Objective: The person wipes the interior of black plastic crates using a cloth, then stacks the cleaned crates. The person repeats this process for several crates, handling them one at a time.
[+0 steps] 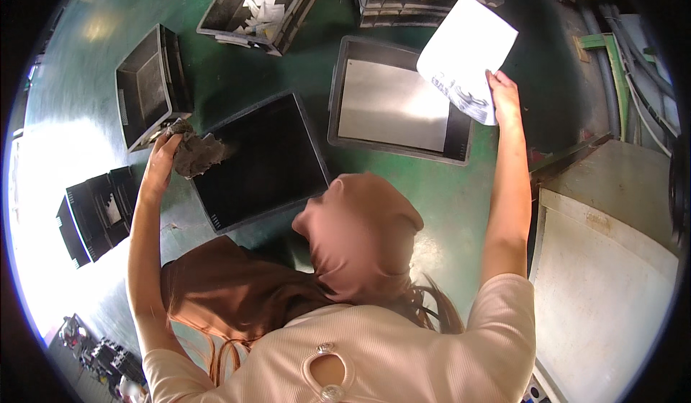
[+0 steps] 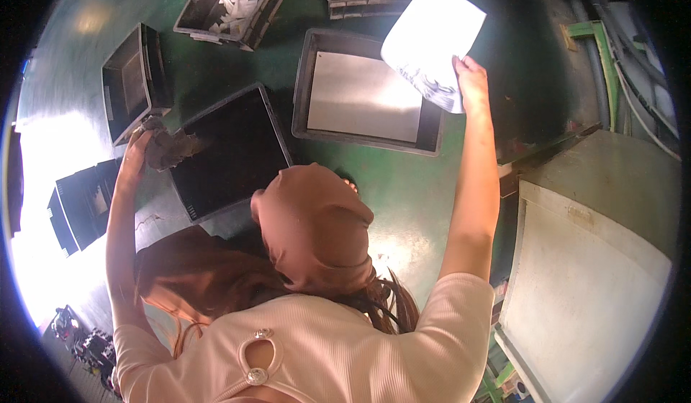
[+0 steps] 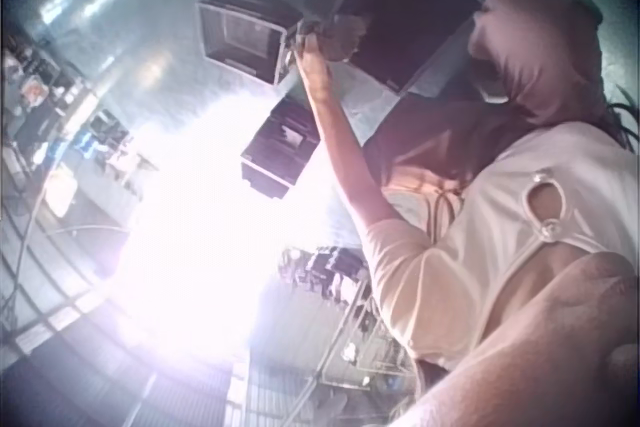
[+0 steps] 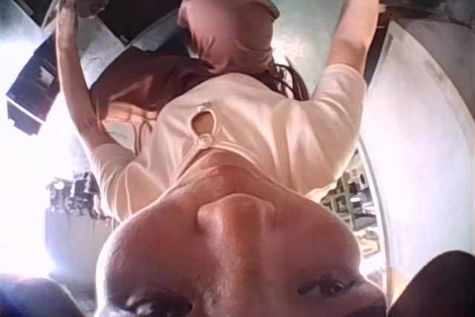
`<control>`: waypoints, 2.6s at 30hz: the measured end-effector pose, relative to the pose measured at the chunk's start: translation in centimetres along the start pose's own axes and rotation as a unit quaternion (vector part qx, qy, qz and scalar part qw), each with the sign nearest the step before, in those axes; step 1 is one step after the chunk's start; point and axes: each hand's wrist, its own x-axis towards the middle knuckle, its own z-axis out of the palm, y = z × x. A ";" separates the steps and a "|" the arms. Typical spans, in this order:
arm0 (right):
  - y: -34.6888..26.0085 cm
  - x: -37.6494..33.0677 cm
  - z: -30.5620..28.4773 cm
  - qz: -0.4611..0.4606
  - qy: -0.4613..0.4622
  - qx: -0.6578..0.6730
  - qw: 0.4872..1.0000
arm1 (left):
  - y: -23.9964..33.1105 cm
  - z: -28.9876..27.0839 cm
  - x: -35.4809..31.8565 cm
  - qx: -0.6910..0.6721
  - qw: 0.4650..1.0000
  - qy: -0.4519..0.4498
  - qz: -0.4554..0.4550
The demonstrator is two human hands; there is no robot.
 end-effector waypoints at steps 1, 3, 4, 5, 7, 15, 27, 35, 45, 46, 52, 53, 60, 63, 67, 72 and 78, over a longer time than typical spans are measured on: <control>-2.9 -1.3 0.9 0.030 0.008 0.123 0.992 | 0.5 -0.3 0.1 0.001 1.000 -0.002 0.005; -6.7 -3.1 1.0 0.017 -0.039 0.204 0.978 | 2.1 -0.7 -0.5 0.004 1.000 -0.013 0.001; -8.6 -3.7 1.6 -0.006 -0.058 0.167 0.984 | 3.2 -0.6 -1.2 -0.018 1.000 0.014 0.013; -10.3 -4.3 2.8 -0.031 -0.077 0.128 0.988 | 2.3 -2.3 -0.6 -0.039 0.999 0.011 0.027; -13.6 -5.3 6.4 -0.130 -0.195 0.015 0.972 | 3.2 -3.7 -1.5 -0.079 0.997 0.009 0.026; -20.0 -16.6 31.6 0.061 -0.811 -0.155 0.560 | -2.1 -9.7 -12.8 -0.153 0.984 0.090 0.004; -10.0 -31.4 41.2 -0.402 -0.368 -0.453 0.706 | -12.0 -15.3 -19.7 -0.239 0.957 0.142 -0.081; -0.7 -27.8 44.4 -0.334 -0.359 -0.558 0.670 | -15.8 -15.4 -18.3 -0.266 0.955 0.085 -0.101; 0.8 -27.3 43.9 -0.351 -0.405 -0.500 0.680 | -19.0 -15.7 -18.5 -0.294 0.938 0.086 -0.161; 1.1 -26.5 43.9 -0.356 -0.417 -0.495 0.673 | -19.2 -15.7 -18.4 -0.298 0.938 0.082 -0.159; 1.9 -26.2 43.3 -0.392 -0.373 -0.445 0.714 | -19.5 -15.2 -18.7 -0.300 0.936 0.105 -0.153; 1.5 -26.1 43.0 -0.415 -0.286 -0.443 0.741 | -19.4 -15.2 -18.8 -0.295 0.937 0.110 -0.155; -6.0 -22.2 37.0 -0.103 0.049 -0.451 0.885 | -20.5 -15.2 -18.6 -0.342 0.911 0.156 -0.170; -7.5 -20.9 36.0 -0.044 -0.060 -0.523 0.849 | -21.3 -15.5 -18.5 -0.335 0.919 0.132 -0.163; -10.9 -20.1 35.6 -0.229 -0.196 -0.417 0.857 | -20.7 -16.5 -19.4 -0.251 0.948 0.115 -0.157; -25.5 -19.6 34.4 -0.185 -0.204 -0.295 0.915 | -22.7 -17.8 -21.5 -0.316 0.938 0.129 -0.056; -39.1 -30.6 45.6 -0.088 -0.379 0.110 0.915 | -23.7 -18.1 -24.9 -0.407 0.894 0.181 -0.039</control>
